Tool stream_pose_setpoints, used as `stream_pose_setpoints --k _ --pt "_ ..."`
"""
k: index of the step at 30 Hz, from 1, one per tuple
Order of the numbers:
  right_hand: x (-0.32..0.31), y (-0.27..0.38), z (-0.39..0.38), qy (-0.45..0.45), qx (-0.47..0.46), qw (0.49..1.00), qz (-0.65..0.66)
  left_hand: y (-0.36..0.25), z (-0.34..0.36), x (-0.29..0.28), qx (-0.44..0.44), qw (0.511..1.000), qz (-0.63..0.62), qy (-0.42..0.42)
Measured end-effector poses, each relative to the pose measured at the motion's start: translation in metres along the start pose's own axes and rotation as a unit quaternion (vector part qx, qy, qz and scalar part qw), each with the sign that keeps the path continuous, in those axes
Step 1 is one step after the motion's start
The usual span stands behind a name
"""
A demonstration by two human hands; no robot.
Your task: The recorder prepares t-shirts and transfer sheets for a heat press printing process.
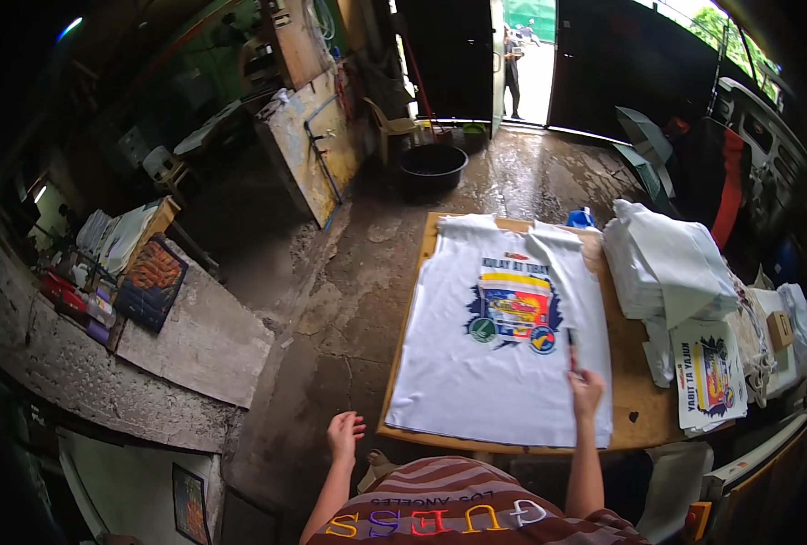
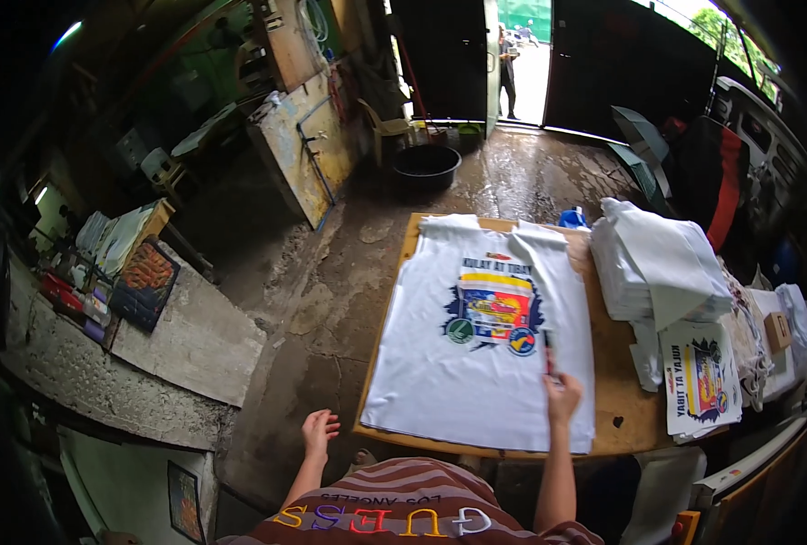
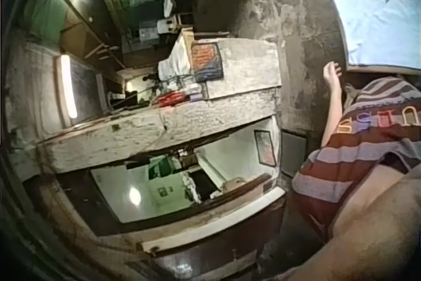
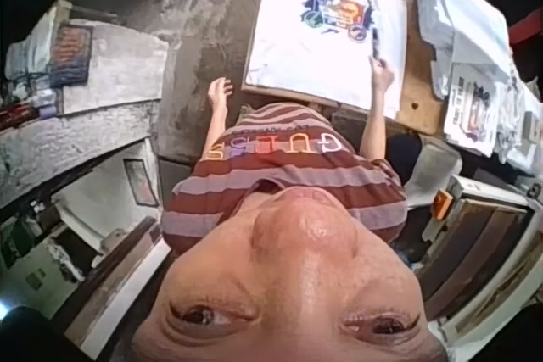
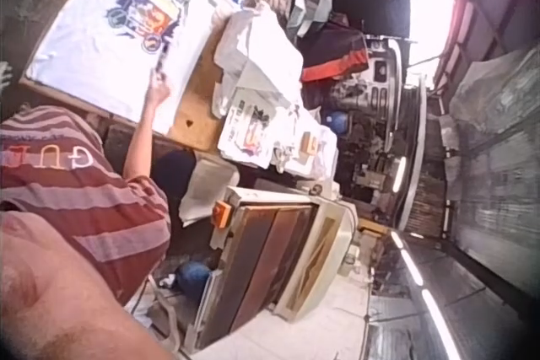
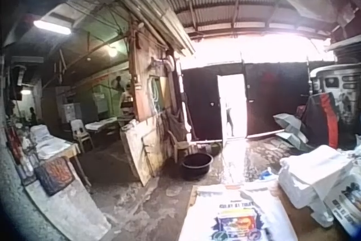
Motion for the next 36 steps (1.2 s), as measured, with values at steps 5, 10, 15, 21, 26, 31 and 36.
stream_pose_setpoints --k 5,10,15,21,26,31,36 --pt "0.183 0.261 -0.131 0.298 -0.138 0.914 0.239 -0.097 -0.011 0.045 0.044 0.973 -0.072 0.214" --pt "0.256 0.412 -0.261 0.514 -0.145 0.802 0.267 -0.133 0.01 -0.028 0.052 0.923 -0.265 0.275" --pt "0.313 0.443 -0.346 0.699 0.09 0.598 0.382 -0.148 0.031 -0.121 0.049 0.928 -0.259 0.265" --pt "0.349 0.484 -0.353 0.71 0.117 0.597 0.354 -0.178 0.077 -0.157 0.096 0.963 -0.166 0.189" --pt "0.398 0.49 -0.333 0.738 0.149 0.57 0.328 -0.171 0.126 -0.156 0.08 0.973 -0.174 0.128" --pt "0.46 0.506 -0.303 0.744 0.135 0.55 0.355 -0.182 0.194 -0.141 0.074 0.977 -0.157 0.125" --pt "0.532 0.509 -0.213 0.661 0.104 0.622 0.407 -0.207 0.302 -0.072 0.139 0.965 -0.155 0.157"
Point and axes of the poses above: each hand's wrist, its own z-axis towards the middle knuckle, its own x-axis out of the palm, y = z × x, the point moved 10 cm from there along z, towards the middle knuckle, and after that the axes turned 1 degree about -x, right-handed, at the moved point
